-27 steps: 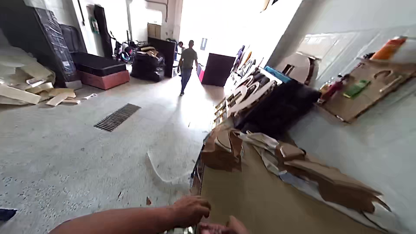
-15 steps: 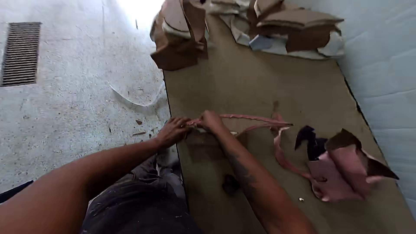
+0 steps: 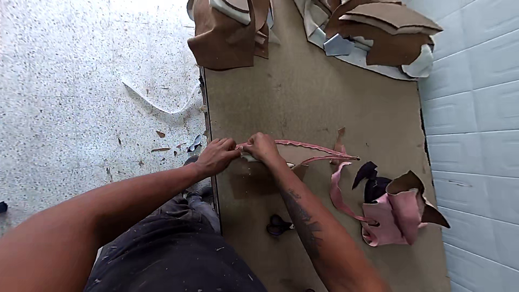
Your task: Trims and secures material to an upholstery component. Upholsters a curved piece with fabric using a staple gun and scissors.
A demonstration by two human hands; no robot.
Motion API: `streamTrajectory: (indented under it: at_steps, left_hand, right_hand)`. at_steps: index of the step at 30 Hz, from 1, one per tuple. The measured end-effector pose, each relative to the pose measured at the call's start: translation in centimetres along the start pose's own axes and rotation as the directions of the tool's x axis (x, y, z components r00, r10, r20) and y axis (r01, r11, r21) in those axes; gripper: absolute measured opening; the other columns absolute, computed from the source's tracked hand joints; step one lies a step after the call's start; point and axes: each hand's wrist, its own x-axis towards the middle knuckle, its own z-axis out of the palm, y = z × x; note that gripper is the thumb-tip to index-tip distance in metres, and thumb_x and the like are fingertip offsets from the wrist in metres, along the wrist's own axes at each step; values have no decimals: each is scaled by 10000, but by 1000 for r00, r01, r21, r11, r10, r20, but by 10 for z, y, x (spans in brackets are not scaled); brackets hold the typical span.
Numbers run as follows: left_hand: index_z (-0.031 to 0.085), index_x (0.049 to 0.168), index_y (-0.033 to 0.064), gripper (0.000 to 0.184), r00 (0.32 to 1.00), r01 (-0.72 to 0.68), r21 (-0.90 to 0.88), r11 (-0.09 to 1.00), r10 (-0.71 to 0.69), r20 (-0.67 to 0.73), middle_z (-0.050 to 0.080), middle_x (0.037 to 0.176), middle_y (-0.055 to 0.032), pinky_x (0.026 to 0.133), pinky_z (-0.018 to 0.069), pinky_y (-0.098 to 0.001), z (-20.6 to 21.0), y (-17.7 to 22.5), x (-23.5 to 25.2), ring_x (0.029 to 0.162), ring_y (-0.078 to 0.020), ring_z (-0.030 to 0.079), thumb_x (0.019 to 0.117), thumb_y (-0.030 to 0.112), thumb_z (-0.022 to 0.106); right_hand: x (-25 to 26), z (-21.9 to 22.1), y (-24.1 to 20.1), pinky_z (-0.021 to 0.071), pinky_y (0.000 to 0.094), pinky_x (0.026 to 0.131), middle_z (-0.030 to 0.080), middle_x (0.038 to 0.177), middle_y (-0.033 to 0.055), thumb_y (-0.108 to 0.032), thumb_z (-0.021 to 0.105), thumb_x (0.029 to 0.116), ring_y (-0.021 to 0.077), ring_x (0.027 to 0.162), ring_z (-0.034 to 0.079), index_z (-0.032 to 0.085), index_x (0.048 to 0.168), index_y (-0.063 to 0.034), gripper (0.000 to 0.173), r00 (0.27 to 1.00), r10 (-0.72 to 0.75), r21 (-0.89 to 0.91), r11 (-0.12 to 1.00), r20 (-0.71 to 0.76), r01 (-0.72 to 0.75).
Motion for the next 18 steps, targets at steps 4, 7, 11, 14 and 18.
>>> streamTrajectory:
  at_steps: [4, 7, 11, 14, 18]
  left_hand:
    - [705, 1127, 218, 235, 1000, 13, 49, 999, -13, 3, 639, 1121, -20, 788, 510, -413, 3, -1, 0, 1015, -213, 619, 959, 293, 559]
    - [695, 1114, 220, 203, 1000, -24, 76, 997, 24, -4, 636, 1126, -19, 771, 495, -408, 4, -1, 2, 1013, -212, 615, 979, 295, 563]
    - [724, 1142, 248, 230, 998, -58, 110, 992, 57, 8, 644, 1086, -13, 780, 482, -402, -1, 7, 1, 981, -209, 614, 1055, 251, 511]
    - [724, 998, 208, 203, 998, -62, 109, 992, 61, 8, 630, 1050, -9, 769, 462, -408, 2, 7, -2, 973, -210, 595, 1037, 211, 524]
    - [719, 950, 147, 202, 999, -42, 20, 999, 42, -19, 673, 1086, -13, 853, 534, -410, 8, 3, -8, 1054, -222, 623, 1035, 171, 538]
  right_hand:
    - [-2, 2, -3, 543, 583, 690, 704, 803, 92, -566, 750, 854, 306, 802, 690, 726, 810, -153, 415, 1000, 6, -12, 1000, -4, -6]
    - [-5, 4, -3, 547, 577, 700, 704, 817, 94, -565, 740, 867, 307, 817, 690, 723, 830, -150, 417, 1000, -13, -26, 1000, -16, 13]
    - [-5, 2, -2, 551, 581, 738, 712, 847, 100, -527, 774, 850, 307, 843, 693, 730, 872, -147, 383, 996, -63, -70, 995, 68, 68]
    - [-4, -1, -4, 556, 583, 762, 721, 874, 95, -520, 792, 832, 300, 866, 697, 744, 893, -160, 369, 994, -38, -90, 995, 98, 47]
    - [-7, -1, -14, 558, 586, 773, 724, 899, 114, -515, 798, 829, 319, 895, 700, 745, 909, -144, 384, 997, 28, -102, 995, 77, -20]
